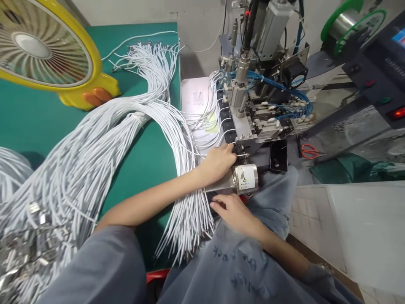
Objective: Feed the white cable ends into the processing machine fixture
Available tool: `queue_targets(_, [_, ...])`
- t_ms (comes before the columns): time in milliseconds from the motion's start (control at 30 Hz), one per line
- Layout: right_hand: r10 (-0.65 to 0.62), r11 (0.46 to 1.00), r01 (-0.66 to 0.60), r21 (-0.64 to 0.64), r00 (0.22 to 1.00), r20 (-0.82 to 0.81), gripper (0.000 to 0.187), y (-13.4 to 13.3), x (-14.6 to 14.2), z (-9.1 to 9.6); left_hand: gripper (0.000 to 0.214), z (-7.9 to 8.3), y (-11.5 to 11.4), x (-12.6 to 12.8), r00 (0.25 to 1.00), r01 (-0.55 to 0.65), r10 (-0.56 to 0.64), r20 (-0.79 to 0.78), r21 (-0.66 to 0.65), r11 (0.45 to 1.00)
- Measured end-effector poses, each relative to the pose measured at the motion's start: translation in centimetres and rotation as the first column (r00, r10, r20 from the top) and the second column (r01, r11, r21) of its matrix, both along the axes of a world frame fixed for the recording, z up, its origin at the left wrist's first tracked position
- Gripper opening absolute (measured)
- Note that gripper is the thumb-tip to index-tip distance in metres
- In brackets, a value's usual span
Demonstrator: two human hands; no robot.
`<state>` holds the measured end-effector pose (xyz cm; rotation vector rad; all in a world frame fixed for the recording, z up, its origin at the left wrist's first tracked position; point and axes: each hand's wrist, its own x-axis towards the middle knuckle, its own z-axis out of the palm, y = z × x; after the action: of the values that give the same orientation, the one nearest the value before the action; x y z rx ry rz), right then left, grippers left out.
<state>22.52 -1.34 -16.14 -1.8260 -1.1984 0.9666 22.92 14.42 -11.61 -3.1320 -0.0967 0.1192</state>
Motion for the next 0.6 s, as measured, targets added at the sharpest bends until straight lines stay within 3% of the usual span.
queue_targets(133, [0.002, 1.0, -0.001, 0.002, 0.99, -0.142, 0.017, 1.1, -1.4, -1.4, 0.021, 0.0, -0.1, 0.1, 0.999, 0.023, -0.024, -0.043, -0.014, 1.0])
queue_targets(300, [-0.057, 0.998, 0.058, -0.024, 0.998, 0.02, 0.015, 0.7, -1.7, -0.8, 0.026, 0.0, 0.4, 0.3, 0.997, -0.036, 0.038, -0.066, 0.037, 0.999])
queue_targets(433, [-0.066, 0.998, 0.068, -0.019, 0.994, 0.088, 0.018, -0.5, -0.3, 0.7, 0.032, 0.2, 0.7, 0.3, 0.991, -0.126, 0.123, 0.044, 0.08, 0.989])
queue_targets(533, [-0.15, 0.987, 0.143, 0.071, 0.983, 0.104, 0.02, -1.5, 2.7, 2.2, 0.026, 0.7, 0.1, 0.2, 0.984, 0.006, 0.02, 0.179, -0.144, 0.99])
queue_targets(600, [-0.303, 0.943, 0.291, 0.161, 0.951, 0.058, 0.017, -1.9, 5.0, 3.1, 0.03, 1.0, -0.6, 0.0, 0.954, 0.191, -0.082, 0.289, -0.374, 0.908])
